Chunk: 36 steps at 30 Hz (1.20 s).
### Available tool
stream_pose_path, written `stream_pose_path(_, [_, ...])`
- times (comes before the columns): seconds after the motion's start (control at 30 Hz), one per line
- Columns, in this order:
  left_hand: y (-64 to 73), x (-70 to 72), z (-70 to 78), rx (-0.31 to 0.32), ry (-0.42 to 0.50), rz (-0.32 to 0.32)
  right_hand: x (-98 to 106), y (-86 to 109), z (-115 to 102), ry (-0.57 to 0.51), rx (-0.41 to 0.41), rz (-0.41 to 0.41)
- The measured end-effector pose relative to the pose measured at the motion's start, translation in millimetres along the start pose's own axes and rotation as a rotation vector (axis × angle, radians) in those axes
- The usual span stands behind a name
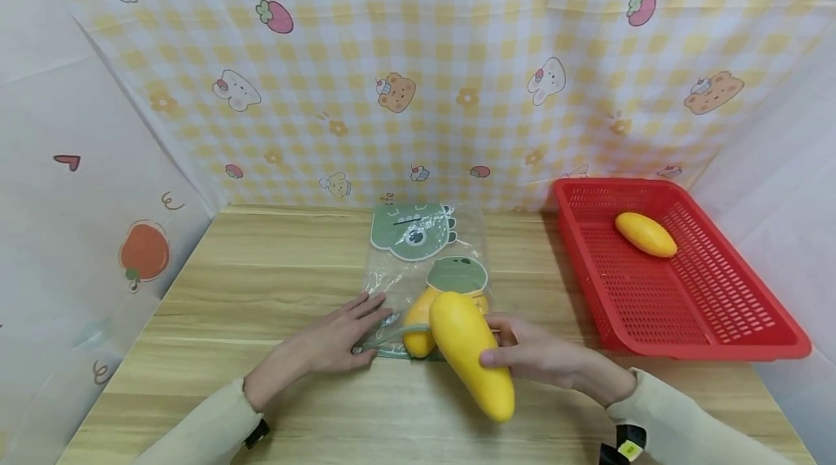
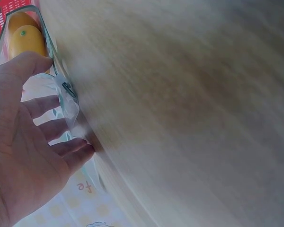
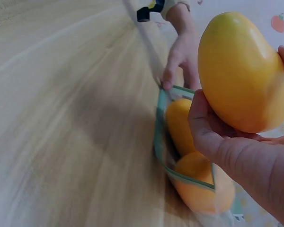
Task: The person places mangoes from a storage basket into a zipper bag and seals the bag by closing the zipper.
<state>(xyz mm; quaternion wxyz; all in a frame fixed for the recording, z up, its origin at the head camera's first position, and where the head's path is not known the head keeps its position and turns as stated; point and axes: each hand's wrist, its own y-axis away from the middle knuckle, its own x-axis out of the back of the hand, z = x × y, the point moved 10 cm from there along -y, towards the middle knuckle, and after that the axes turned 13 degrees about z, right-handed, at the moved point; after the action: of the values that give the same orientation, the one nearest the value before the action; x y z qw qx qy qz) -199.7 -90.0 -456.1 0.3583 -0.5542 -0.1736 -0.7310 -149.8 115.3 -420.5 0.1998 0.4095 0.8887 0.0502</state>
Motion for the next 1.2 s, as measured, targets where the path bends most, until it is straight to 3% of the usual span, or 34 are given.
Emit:
stream_pose_path(0.37, [-0.2, 0.0, -0.3, 0.002, 0.011, -0.003, -11.3, -6.2, 17.0, 0.016, -0.024, -0.025])
stream_pose_path(0.77, [0.6, 0.1, -1.5, 0.001, 0.015, 0.002, -23.7, -10.0, 29.4, -0.036, -0.046, -0.073])
stream_pose_path(1.2, [0.9, 0.3, -1.2, 0.009, 0.026, -0.006, -26.6, -9.3, 51.7, 0.014, -0.157, -0.061])
